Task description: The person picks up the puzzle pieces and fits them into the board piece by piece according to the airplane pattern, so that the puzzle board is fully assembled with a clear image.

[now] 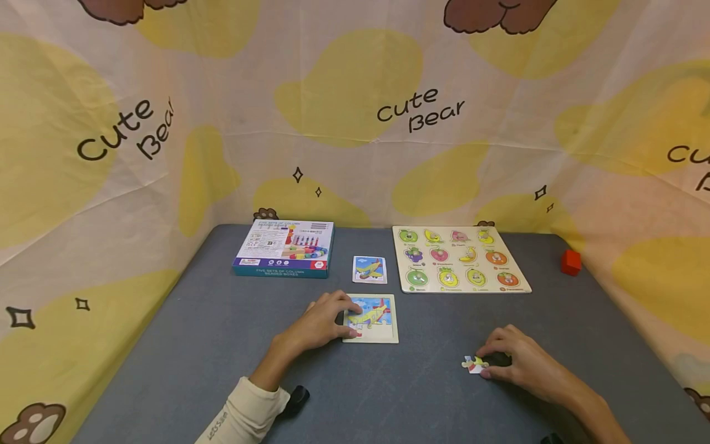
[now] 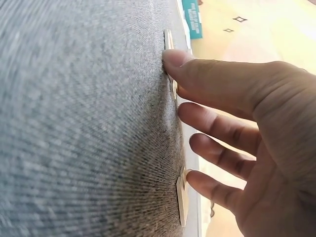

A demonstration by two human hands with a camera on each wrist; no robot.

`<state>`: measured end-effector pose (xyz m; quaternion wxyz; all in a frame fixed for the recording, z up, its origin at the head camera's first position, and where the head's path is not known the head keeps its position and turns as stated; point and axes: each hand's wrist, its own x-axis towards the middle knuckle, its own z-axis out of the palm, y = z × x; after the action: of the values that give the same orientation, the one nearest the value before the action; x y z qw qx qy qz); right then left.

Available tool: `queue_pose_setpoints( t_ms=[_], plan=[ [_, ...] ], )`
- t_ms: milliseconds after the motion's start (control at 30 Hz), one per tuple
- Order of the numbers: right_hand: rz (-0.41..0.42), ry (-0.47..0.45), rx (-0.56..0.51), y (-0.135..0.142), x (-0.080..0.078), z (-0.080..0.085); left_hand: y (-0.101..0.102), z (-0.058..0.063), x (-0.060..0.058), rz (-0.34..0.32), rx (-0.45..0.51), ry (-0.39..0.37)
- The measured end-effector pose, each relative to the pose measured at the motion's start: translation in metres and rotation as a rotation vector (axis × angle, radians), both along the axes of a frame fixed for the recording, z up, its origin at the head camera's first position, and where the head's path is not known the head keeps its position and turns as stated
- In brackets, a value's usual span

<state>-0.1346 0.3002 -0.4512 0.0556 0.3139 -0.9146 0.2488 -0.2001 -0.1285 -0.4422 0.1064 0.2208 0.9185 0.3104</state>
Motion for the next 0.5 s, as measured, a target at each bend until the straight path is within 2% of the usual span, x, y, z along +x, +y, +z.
queue_pose_setpoints(
  t_ms=[267,500],
  plan=[
    [0.013,0.081,-0.020,-0.0010,0.0005,-0.0021,-0.0007,0.0003,0.0006,-0.003,0.006,0.000],
    [-0.006,0.079,-0.019,-0.0032,0.0000,-0.0015,-0.0011,0.0006,0.0005,-0.007,0.012,-0.004]
  ],
)
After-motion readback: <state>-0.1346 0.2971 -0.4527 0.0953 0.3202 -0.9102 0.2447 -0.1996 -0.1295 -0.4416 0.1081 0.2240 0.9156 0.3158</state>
